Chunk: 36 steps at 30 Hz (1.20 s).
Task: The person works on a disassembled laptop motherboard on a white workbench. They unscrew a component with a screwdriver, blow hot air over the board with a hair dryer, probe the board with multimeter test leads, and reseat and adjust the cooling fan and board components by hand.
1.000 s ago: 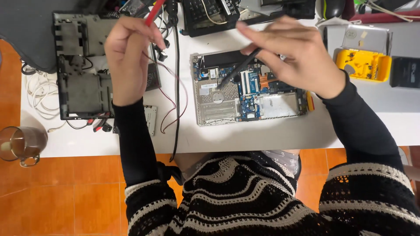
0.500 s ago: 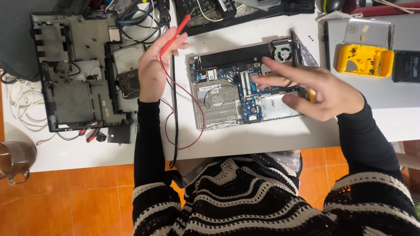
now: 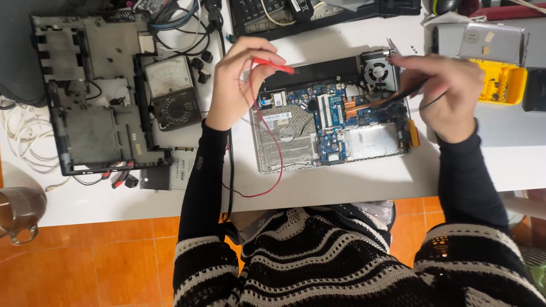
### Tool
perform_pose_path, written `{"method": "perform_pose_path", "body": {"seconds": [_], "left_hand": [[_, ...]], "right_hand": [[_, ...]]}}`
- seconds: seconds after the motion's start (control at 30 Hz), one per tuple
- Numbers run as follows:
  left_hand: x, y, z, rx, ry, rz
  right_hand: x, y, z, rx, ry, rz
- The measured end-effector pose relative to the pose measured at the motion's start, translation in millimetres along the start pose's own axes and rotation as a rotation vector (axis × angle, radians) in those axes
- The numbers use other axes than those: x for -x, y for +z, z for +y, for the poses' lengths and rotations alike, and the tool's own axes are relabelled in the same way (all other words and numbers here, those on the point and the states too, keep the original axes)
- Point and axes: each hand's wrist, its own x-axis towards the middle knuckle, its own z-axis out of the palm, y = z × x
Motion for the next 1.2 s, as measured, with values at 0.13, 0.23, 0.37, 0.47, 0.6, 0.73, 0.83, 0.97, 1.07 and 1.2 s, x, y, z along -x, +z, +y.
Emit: {"method": "perform_pose_path", "body": {"seconds": [0.13,0.23,0.37,0.47,0.6,0.73,0.83,0.97,1.07,1.2], "left_hand": [[14,25,-17,0.069,-0.021,0.003],[31,34,-20,0.246,-0.213,0.063],[30,36,-16,0.051,-0.154,0.078],[31,40,-18,-0.069,-0.13,0.075],[34,42,-20,-0.123,-0.14,0.052],[34,41,-19,-0.166,-0.106,0.037],[34,41,-18,-0.169,-0.116,0.039],[34,44,-20,-0.176,-0.137,0.024],[35,45,-22,-0.188,-0.148,0.015],[36,45,-21,-0.195,-0.168,0.016]], "right_hand": [[14,16,49,-0.391,0.055,0.15],[33,18,62,-0.374,0.176,0.145],[42,15,64,-0.527,0.38,0.18],[21,19,52,-0.549,0.401,0.168],[51,18,93,-0.942,0.532,0.094],[45,14,94,-1.004,0.513,-0.085],[42,14,89,-1.012,0.549,-0.172],[53,17,86,-0.942,0.527,0.044],[56,21,84,-0.889,0.505,0.127],[67,24,89,-0.809,0.471,0.199]]}}
